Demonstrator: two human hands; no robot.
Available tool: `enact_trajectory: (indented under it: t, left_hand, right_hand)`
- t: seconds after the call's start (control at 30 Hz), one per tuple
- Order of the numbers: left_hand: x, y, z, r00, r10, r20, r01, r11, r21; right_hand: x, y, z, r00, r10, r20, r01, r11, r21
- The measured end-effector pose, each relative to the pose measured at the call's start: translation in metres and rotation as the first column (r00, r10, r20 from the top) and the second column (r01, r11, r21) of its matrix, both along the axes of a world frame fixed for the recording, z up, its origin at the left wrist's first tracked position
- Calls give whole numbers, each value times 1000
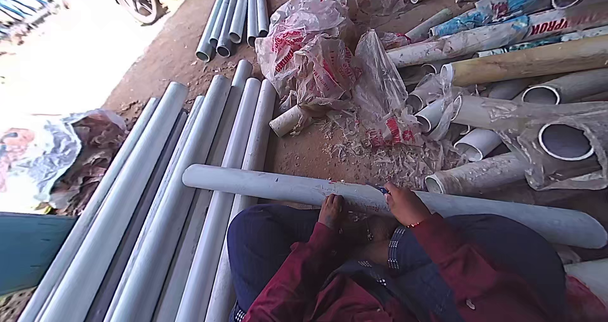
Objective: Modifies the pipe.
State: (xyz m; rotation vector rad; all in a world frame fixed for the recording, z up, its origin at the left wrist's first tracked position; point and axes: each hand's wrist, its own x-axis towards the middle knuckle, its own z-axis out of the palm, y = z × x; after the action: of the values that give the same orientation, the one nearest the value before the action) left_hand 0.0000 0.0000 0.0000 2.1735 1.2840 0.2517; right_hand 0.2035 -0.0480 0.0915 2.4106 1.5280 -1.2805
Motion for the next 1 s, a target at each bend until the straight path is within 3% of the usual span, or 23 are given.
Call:
enact_trajectory:
  t: [0.2, 0.27, 0.37, 0.43, 0.5, 0.6, 0.73, 0.9, 0.97, 1.0]
  left_hand:
    - [0, -9, 6, 985, -163, 60, 172, 966, -191]
    - [1, -13, 10, 995, -96, 31, 101, 973, -210]
    - [-10, 2, 9, 1000, 15, 23, -13, 997, -73]
    - [-19, 12, 0, 994, 15, 107, -22, 998, 65]
    - [-22, 16, -6, 991, -2, 131, -12, 994, 106]
    - [-15, 14, -5, 998, 13, 59, -16, 999, 51]
    - [-8, 12, -6, 999, -11, 50, 5, 992, 126]
    - [-2, 10, -5, 994, -7, -111, 16, 997, 80]
    - [0, -3, -6, 982, -110, -151, 114, 993, 22]
    - [3, -14, -8, 959, -232, -162, 229, 973, -34]
  right_hand:
    - [0, 1, -1, 1000, -5, 11, 5, 1000, -12]
    - [1, 1, -2, 1000, -10, 12, 10, 1000, -9]
    - [1, 0, -2, 1000, -10, 14, 10, 1000, -15]
    - [0, 0, -1, 1000, -1, 16, 1, 1000, -14]
    - [-1, 1, 1, 1000, 0, 10, 0, 1000, -9]
    - [-2, 1, 1, 1000, 2, 7, -2, 1000, -12]
    - [-1, -1, 2, 1000, 1, 5, -1, 1000, -14]
    - [-3, -1, 4, 1000, 14, 6, -14, 1000, -9]
    - [-2, -1, 3, 1000, 12, 0, -12, 1000, -3]
    - [-2, -1, 3, 1000, 11, -1, -11, 1000, -2]
